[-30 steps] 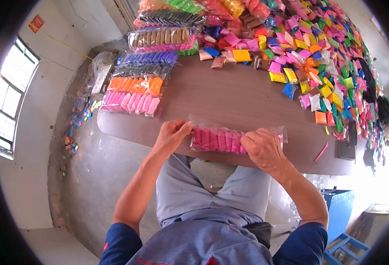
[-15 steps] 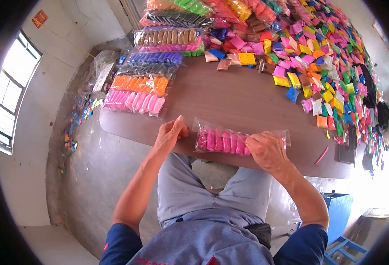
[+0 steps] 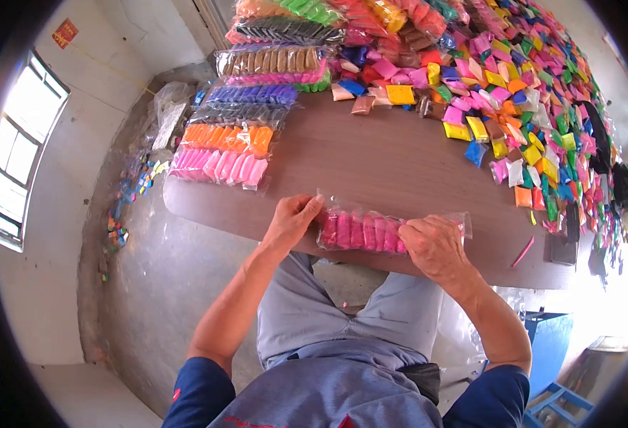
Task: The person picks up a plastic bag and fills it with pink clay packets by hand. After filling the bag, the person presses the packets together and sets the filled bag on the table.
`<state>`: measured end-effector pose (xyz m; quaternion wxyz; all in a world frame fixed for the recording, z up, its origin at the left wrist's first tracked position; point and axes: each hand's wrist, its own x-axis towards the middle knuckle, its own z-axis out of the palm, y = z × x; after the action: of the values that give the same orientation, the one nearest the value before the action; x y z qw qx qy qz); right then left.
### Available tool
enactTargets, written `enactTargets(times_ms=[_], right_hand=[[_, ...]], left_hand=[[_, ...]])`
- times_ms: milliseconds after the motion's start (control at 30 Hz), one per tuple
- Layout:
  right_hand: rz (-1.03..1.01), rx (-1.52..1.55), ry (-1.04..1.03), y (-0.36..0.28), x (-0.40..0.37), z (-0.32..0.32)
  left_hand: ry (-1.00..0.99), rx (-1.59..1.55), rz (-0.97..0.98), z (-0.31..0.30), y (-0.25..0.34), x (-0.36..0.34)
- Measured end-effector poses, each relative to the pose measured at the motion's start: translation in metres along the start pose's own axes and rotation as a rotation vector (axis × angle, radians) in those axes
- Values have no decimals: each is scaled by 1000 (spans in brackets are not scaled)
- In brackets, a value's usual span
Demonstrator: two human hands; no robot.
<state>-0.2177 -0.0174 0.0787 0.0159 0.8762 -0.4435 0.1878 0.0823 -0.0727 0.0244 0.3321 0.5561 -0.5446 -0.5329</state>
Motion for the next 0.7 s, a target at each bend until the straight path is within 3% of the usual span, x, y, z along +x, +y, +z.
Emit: enactTargets(times_ms=[267,700], right_hand=[[5,-19,-22,-2,2,0],[34,-27,-61,-5,4,-2]], left_hand=[[69,18,110,0,20,-9],[8,125,83,-7,26,-24]])
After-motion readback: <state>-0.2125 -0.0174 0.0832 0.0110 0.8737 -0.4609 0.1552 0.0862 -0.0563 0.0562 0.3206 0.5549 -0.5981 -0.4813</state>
